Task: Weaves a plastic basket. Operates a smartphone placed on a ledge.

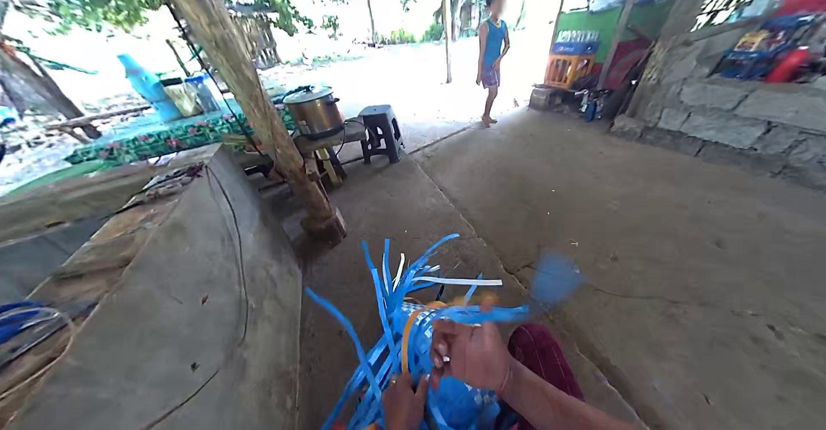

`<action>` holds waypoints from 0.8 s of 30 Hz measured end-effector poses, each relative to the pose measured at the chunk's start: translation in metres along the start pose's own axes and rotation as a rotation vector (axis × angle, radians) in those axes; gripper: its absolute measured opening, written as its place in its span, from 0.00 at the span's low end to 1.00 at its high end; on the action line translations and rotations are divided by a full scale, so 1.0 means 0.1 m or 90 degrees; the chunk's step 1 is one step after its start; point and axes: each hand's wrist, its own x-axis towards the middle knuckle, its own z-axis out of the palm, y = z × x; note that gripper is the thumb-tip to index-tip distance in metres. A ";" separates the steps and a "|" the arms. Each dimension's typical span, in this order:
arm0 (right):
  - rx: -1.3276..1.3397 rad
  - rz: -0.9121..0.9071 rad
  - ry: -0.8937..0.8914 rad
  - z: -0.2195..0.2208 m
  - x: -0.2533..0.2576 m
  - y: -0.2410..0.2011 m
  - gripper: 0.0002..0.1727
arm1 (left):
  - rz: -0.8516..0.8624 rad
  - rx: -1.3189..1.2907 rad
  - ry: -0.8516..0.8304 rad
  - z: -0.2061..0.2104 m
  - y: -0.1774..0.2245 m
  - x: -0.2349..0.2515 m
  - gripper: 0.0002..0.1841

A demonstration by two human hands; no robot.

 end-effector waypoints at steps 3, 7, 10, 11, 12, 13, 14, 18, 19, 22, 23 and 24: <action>-0.193 0.148 0.239 -0.08 -0.15 0.28 0.37 | -0.008 0.001 -0.012 -0.03 0.00 -0.03 0.26; -0.523 0.369 0.330 -0.45 -0.18 0.63 0.18 | 0.042 0.017 -0.002 0.02 -0.04 -0.13 0.25; -0.654 0.421 0.227 -0.64 -0.14 0.72 0.18 | 0.101 0.039 0.048 0.10 -0.09 -0.28 0.25; -0.699 0.452 0.177 -0.63 -0.10 0.69 0.18 | 0.118 0.043 0.069 0.12 -0.11 -0.33 0.25; -0.744 0.481 0.120 -0.59 -0.06 0.64 0.18 | 0.127 0.045 0.083 0.12 -0.11 -0.39 0.25; -0.793 0.501 0.059 -0.54 -0.02 0.59 0.18 | 0.136 0.048 0.095 0.11 -0.12 -0.43 0.25; -0.848 0.512 -0.005 -0.48 0.02 0.55 0.19 | 0.144 0.049 0.105 0.11 -0.13 -0.48 0.25; -1.089 0.542 -0.240 -0.11 0.13 0.47 0.17 | 0.200 0.049 0.160 0.14 -0.20 -0.66 0.24; -1.139 0.553 -0.273 0.00 0.13 0.49 0.17 | 0.211 0.047 0.173 0.16 -0.22 -0.70 0.24; -1.196 0.568 -0.288 0.16 0.11 0.63 0.22 | 0.215 0.053 0.195 0.20 -0.28 -0.80 0.22; -1.180 0.561 -0.278 0.15 0.10 0.65 0.23 | 0.206 0.053 0.197 0.20 -0.30 -0.82 0.21; -1.142 0.545 -0.259 0.12 0.10 0.65 0.24 | 0.199 0.048 0.203 0.21 -0.32 -0.84 0.21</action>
